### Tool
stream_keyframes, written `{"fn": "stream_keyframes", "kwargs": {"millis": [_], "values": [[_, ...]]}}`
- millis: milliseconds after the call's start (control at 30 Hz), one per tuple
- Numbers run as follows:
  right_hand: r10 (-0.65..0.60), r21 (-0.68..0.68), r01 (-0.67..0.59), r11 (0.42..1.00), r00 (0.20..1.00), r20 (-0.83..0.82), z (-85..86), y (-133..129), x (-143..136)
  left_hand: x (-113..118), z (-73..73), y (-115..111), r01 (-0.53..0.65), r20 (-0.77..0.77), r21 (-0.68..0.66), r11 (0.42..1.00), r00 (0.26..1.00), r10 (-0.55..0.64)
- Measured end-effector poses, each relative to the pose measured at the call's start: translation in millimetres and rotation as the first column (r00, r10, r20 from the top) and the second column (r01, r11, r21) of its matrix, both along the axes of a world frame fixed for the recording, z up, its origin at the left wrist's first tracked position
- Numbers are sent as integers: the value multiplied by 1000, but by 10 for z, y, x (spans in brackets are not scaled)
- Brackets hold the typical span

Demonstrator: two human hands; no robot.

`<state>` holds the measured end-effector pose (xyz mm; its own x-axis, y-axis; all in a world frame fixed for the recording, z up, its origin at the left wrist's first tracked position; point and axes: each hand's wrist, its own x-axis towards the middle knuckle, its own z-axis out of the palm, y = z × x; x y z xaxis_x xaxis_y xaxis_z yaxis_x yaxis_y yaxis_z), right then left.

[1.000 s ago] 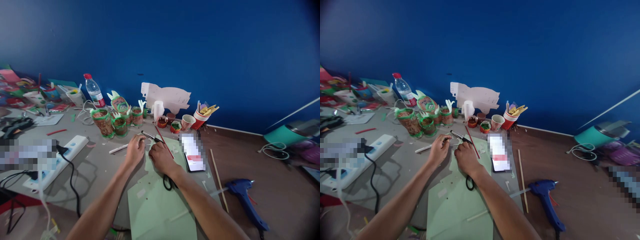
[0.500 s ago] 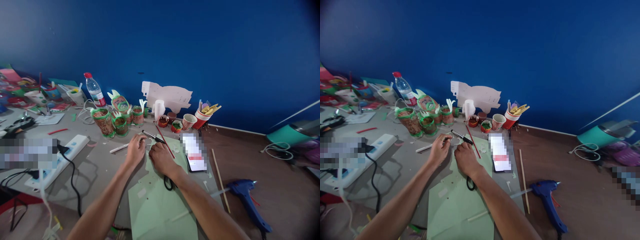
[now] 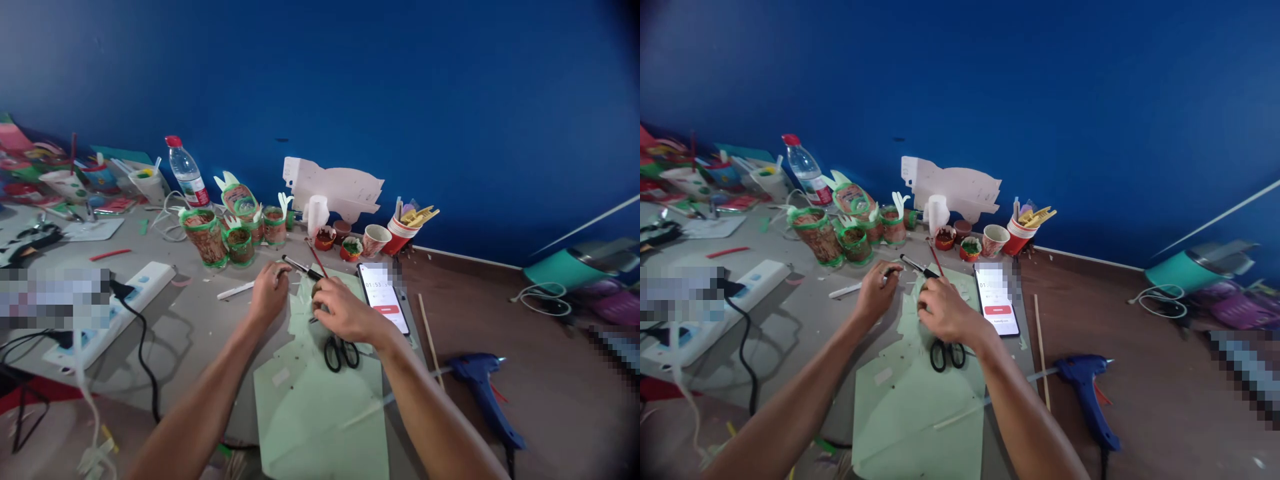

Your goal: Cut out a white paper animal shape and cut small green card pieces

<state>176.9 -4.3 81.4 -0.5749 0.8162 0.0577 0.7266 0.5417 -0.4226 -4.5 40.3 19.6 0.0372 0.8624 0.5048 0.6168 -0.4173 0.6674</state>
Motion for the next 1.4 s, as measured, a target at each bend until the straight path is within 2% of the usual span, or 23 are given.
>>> {"fn": "stream_keyframes", "kwargs": {"millis": [100, 200, 333, 433, 667, 800, 1033, 1267, 1400], "values": [[81, 8, -82, 997, 993, 84, 23, -146, -98, 2, -6, 4, 15, -2, 19, 1000, 1000, -15], [148, 26, -155, 988, 972, 182, -28, -252, -209, 1, -12, 6, 23, 7, 31, 999, 1000, -24], [169, 60, -196, 979, 937, 307, -103, -344, -277, 5, -10, 0, 38, 11, 34, 999, 999, -39], [169, 112, -217, 970, 927, 336, -166, -420, -269, 10, 0, -9, 32, 17, 29, 999, 999, -32], [149, 172, -214, 962, 933, 326, -331, -587, -171, 15, 3, -20, 41, 46, 27, 999, 998, -42], [150, 165, -207, 964, 941, 304, -297, -607, -88, 15, -4, -15, 51, 51, 28, 998, 997, -52], [25, 122, -42, 992, 989, 144, -223, -686, 29, 20, 3, -16, 45, 62, 17, 999, 997, -46], [54, 76, -67, 995, 986, 157, -366, -876, -16, 28, 3, -23, 44, 48, 17, 999, 998, -45], [52, 74, -62, 995, 991, 127, -339, -832, -4, 25, -7, -18, 44, 56, 25, 999, 997, -46]]}}
